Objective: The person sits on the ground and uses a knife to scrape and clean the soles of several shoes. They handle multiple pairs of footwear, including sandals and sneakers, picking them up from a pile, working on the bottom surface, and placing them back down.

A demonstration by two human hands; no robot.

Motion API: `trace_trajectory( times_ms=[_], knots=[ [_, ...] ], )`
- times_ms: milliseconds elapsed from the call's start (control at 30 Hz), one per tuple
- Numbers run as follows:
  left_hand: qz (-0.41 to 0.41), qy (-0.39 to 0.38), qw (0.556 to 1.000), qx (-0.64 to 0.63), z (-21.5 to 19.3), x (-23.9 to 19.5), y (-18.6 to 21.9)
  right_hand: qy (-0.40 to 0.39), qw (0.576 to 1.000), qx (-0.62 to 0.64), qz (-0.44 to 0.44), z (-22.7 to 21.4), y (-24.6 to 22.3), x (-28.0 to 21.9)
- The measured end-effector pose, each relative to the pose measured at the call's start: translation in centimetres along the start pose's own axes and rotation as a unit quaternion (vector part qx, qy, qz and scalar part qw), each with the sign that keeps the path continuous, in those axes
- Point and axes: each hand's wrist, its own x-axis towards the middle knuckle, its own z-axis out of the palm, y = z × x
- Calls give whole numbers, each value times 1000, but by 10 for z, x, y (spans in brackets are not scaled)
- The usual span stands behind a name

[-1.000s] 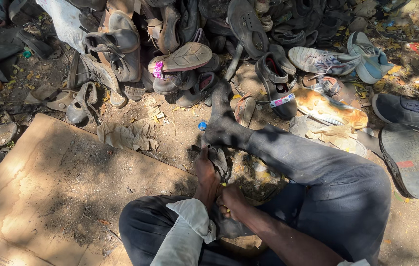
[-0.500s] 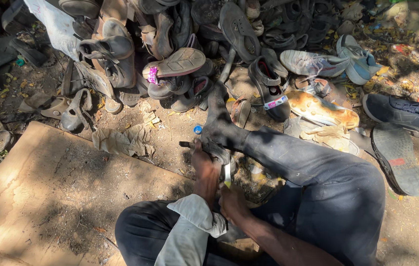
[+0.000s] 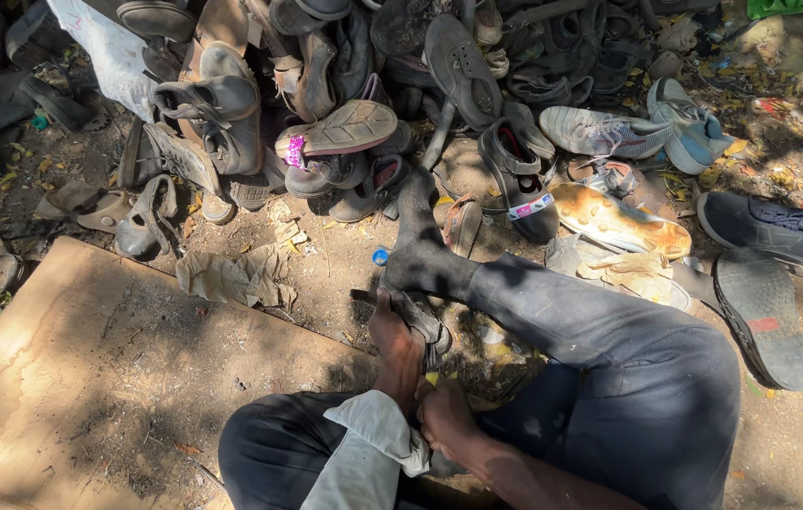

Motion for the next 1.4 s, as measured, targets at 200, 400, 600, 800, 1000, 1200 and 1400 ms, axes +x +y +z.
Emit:
trace_trajectory(
  times_ms=[200, 400, 600, 800, 1000, 1200, 1400],
  knots=[
    [-73, 18, 996, -39, 15, -1, -5, 8, 1000, -2, -3, 3, -16, 40],
    [-33, -122, 986, -110, -2, 28, -8, -2, 999, -14, -31, 8, 9, 18],
    [-37, -179, 973, 138, -11, 43, -18, 7, 997, -63, -33, 19, 8, 80],
    [276, -442, 531, 668, 28, -20, 66, 4, 996, -55, 66, 10, -37, 48],
    [478, -428, 252, 725, 6, -35, 67, 2, 997, -82, 4, -6, -47, 38],
    [306, -420, 82, 850, -31, 11, 23, 28, 972, -223, -71, -45, -37, 65],
    [424, -268, 241, 831, -34, 13, 23, -7, 768, -503, -397, -47, -50, 131]
  ],
)
